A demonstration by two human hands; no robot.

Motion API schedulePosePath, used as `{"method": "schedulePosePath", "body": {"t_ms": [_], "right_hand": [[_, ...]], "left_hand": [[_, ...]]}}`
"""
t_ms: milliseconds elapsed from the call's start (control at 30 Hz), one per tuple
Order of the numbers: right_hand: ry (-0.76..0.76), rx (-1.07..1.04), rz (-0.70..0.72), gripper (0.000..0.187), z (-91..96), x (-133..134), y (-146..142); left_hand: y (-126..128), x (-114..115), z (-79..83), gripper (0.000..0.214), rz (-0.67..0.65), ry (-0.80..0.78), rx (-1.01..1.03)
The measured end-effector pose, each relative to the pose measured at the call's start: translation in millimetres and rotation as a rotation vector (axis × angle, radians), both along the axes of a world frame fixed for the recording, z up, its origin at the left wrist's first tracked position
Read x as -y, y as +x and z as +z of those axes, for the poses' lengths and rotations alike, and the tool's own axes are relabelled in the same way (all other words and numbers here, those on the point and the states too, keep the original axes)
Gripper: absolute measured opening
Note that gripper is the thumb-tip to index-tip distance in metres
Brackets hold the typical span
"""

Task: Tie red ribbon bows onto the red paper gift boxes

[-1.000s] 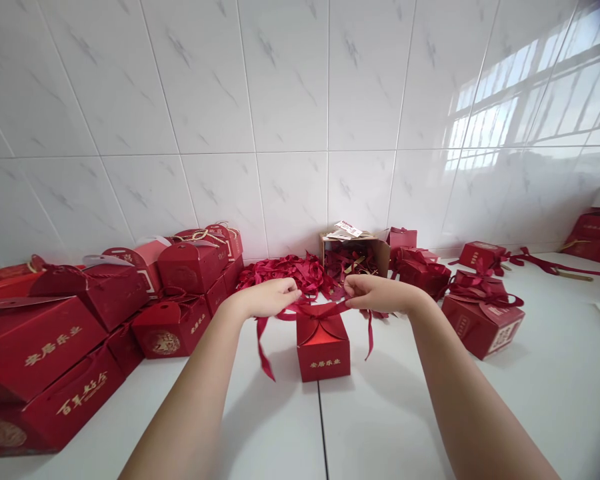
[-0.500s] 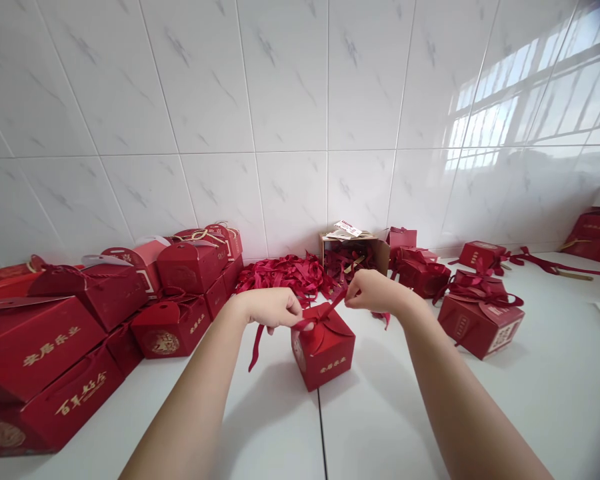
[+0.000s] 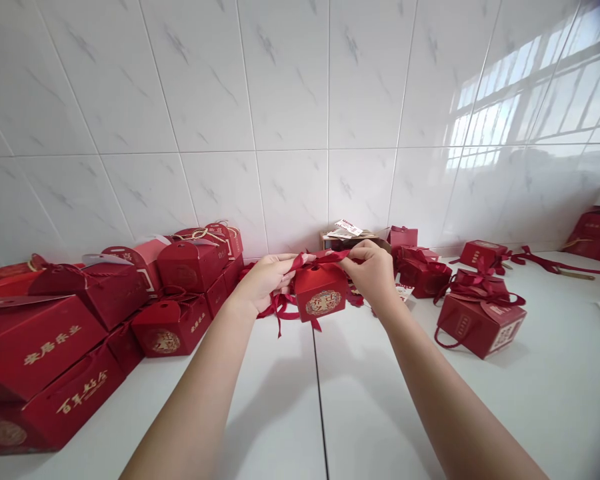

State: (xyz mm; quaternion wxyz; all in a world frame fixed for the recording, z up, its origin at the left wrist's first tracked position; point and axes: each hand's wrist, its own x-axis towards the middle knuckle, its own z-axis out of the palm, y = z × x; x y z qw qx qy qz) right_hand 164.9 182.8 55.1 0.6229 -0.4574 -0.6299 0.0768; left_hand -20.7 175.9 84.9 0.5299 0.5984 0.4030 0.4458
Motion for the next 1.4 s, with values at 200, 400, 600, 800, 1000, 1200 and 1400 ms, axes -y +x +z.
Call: {"method": "schedulePosePath", "body": {"t_ms": [200, 400, 600, 800, 1000, 1200, 1400], "right_hand": [[0.049, 0.02, 0.017, 0.017, -0.2, 1, -2], [0.161, 0.072, 0.052, 0.019, 0.3, 2, -3], [0.034, 0.0, 0.301, 0.025, 3.6, 10, -11], [-0.134, -0.07, 0.399, 0.03, 8.1, 15, -12], [-0.147, -0.12, 0.401, 0.031, 8.8, 13, -8], [-0.21, -0.119, 0.375, 0.031, 11.7, 16, -9], [-0.478, -0.131, 0.424, 0.021, 12.8, 17, 1]], "left_hand": [[4, 8, 3.3, 0.042, 0.027, 0.02, -0.095], [3, 11, 2.0, 0.038, 0.021, 0.041, -0.159], [11, 16, -0.4, 0.024, 0.194, 0.321, -0.249], [17, 20, -4.9, 0.022, 0.379, 0.781, -0.616], [18, 26, -2.0, 0.033, 0.371, 0.849, -0.845], [21, 26, -0.7, 0.036, 0.333, 0.827, -0.957], [22, 25, -3.0, 0.036, 0.212, 0.856, -0.997]]}}
